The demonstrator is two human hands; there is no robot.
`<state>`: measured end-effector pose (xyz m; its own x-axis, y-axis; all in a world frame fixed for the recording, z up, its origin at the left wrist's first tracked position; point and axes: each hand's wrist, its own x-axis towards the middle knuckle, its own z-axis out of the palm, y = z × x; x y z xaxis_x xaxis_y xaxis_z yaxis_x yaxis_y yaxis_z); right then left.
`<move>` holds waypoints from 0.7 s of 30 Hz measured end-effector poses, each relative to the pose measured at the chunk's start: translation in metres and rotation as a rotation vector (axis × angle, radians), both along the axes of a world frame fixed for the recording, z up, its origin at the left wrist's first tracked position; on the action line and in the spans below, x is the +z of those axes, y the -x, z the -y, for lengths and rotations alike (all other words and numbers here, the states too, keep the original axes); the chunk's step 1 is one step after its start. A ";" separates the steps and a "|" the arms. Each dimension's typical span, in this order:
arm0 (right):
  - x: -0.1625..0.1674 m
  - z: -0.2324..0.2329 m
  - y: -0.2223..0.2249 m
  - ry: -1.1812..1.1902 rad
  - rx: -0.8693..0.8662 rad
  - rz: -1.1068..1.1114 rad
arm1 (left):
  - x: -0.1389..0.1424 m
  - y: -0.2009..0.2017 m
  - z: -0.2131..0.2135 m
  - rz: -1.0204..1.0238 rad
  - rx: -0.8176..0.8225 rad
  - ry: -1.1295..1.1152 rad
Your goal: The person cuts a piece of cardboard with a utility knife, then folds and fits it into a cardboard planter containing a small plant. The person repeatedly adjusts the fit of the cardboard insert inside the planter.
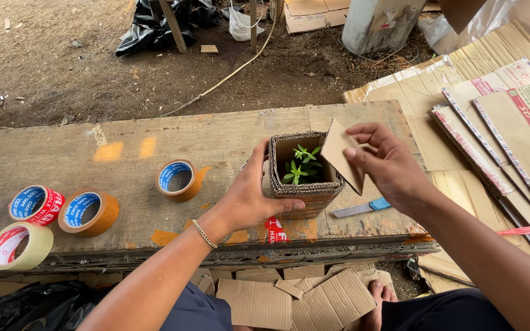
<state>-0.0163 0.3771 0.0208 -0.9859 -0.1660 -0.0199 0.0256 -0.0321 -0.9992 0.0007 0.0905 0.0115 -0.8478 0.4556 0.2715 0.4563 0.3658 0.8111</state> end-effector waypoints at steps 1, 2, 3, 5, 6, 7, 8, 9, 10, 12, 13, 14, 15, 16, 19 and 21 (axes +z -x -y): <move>0.003 -0.002 0.000 0.018 -0.069 -0.034 | 0.000 0.000 0.000 -0.017 0.001 0.010; 0.006 -0.002 0.000 0.036 -0.137 -0.068 | 0.000 0.001 -0.001 -0.035 0.002 0.020; 0.008 -0.003 0.000 0.087 -0.184 -0.124 | -0.001 0.001 -0.001 -0.022 0.004 0.026; 0.012 -0.006 -0.001 0.190 -0.276 -0.234 | 0.000 0.001 -0.002 0.005 0.009 0.039; 0.013 -0.006 -0.001 0.208 -0.299 -0.258 | 0.000 0.001 -0.002 0.008 0.001 0.039; 0.016 -0.008 -0.001 0.227 -0.322 -0.285 | 0.001 0.002 -0.002 0.007 -0.007 0.038; 0.017 -0.010 0.000 0.246 -0.347 -0.313 | 0.001 0.003 -0.002 0.005 -0.016 0.037; 0.018 -0.011 0.001 0.266 -0.351 -0.319 | 0.002 0.002 -0.002 0.030 -0.034 0.028; 0.019 -0.012 0.002 0.287 -0.356 -0.325 | 0.002 0.002 -0.002 0.055 -0.052 0.020; 0.019 -0.013 0.002 0.314 -0.364 -0.316 | 0.002 0.001 -0.001 0.061 -0.078 0.025; 0.019 -0.012 0.002 0.319 -0.366 -0.302 | 0.002 0.001 -0.001 0.041 -0.085 0.037; 0.018 -0.012 0.002 0.323 -0.368 -0.289 | 0.001 0.001 -0.001 0.020 -0.092 0.048; 0.018 -0.012 0.001 0.321 -0.361 -0.308 | 0.001 0.001 0.000 0.020 -0.106 0.033; 0.018 -0.012 0.001 0.318 -0.353 -0.328 | 0.000 0.002 0.000 0.018 -0.120 0.016; 0.018 -0.011 0.000 0.291 -0.343 -0.369 | -0.002 0.002 0.002 0.051 -0.133 -0.009; 0.019 -0.010 -0.001 0.274 -0.339 -0.387 | -0.003 0.002 0.003 0.043 -0.136 -0.015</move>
